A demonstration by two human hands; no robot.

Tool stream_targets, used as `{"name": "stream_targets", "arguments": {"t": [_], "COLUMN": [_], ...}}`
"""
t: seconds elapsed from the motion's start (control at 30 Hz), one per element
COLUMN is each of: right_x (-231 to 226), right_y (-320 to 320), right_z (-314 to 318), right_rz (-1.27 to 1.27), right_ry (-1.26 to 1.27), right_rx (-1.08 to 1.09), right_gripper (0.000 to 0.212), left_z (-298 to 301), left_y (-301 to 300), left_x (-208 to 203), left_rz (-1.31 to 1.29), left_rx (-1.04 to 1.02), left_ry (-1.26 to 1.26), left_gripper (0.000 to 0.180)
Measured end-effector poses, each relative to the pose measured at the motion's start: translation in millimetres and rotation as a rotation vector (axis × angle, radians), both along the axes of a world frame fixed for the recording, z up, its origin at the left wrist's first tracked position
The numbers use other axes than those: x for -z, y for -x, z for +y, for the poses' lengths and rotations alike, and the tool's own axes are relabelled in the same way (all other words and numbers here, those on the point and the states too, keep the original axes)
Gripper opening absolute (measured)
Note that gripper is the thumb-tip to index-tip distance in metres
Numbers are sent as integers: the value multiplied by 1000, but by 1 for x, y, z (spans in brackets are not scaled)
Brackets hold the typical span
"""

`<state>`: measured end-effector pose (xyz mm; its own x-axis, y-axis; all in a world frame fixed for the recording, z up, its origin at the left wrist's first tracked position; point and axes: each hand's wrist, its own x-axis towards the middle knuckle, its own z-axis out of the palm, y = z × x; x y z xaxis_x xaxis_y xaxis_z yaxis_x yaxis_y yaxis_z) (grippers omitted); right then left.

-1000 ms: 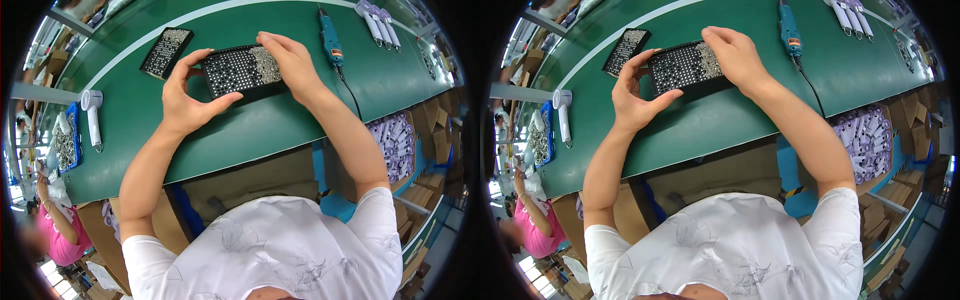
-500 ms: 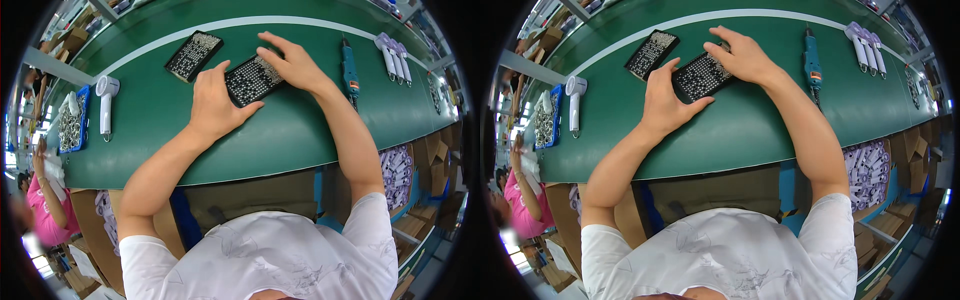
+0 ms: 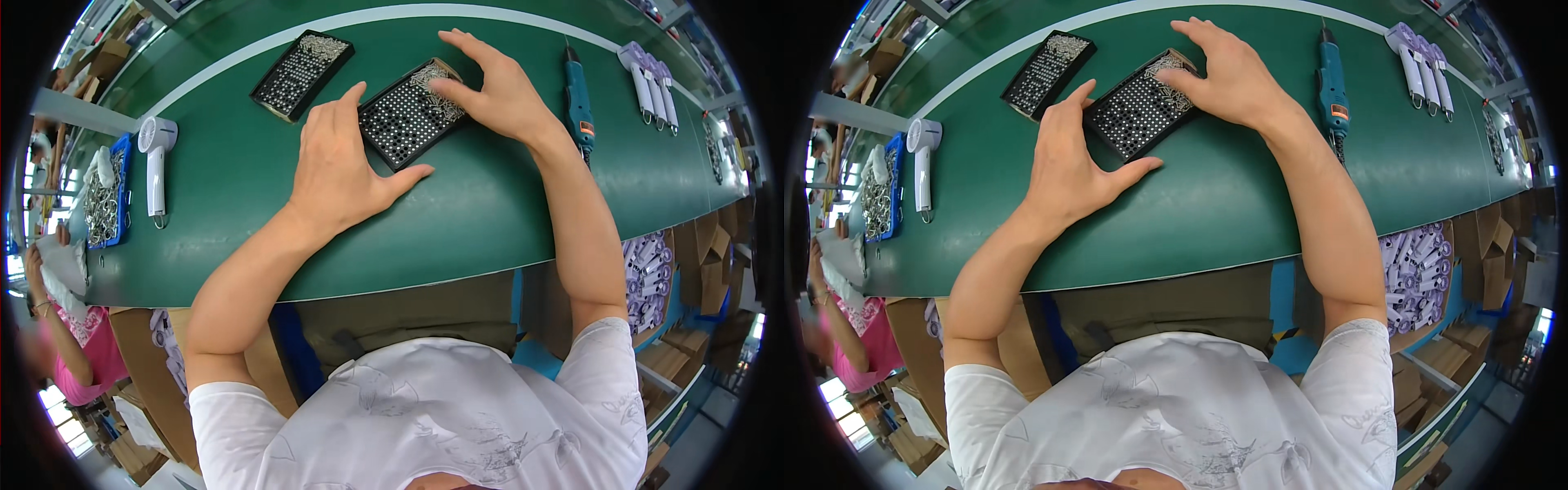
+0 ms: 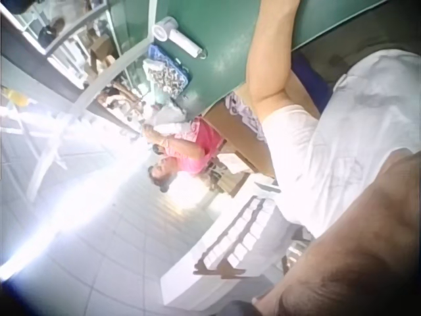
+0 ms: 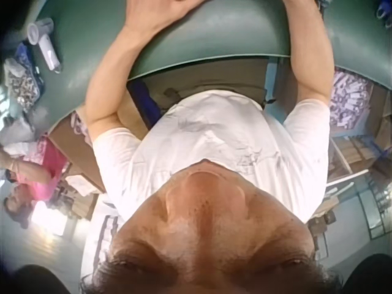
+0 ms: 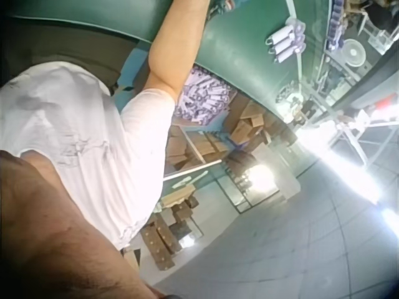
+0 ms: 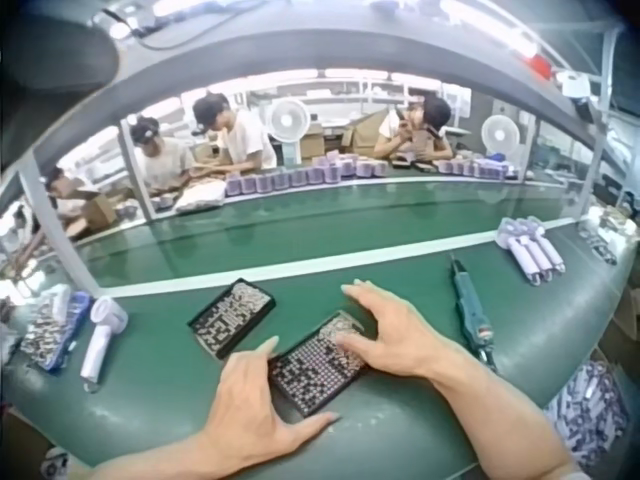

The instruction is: Assembling a handheld fan by fastening components with an electric screwdriver and organizing screws.

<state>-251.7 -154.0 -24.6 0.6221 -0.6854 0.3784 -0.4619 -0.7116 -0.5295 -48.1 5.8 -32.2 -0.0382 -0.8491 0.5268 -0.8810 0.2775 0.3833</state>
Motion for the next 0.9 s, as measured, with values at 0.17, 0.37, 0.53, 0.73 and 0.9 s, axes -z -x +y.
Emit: {"name": "stream_targets", "arguments": {"t": [0.17, 0.37, 0.53, 0.73, 0.9], "right_x": [-2, 0, -12, -18, -7], "right_y": [-3, 5, 11, 18, 6], "right_z": [8, -11, -2, -11, -1], "right_rz": [49, 24, 99, 58, 107], "right_ry": [92, -16, 20, -3, 30], "right_rx": [-4, 72, 15, 33, 37], "right_gripper": [83, 96, 97, 104, 104], "left_z": [4, 6, 10, 11, 10], "left_y": [0, 4, 7, 11, 17], "left_x": [-4, -9, -13, -15, -11], "left_rz": [-26, -54, -54, -78, -80], "left_rx": [9, 31, 43, 53, 75], "left_ry": [15, 4, -11, 18, 55], "left_gripper": [105, 104, 104, 107, 97]}}
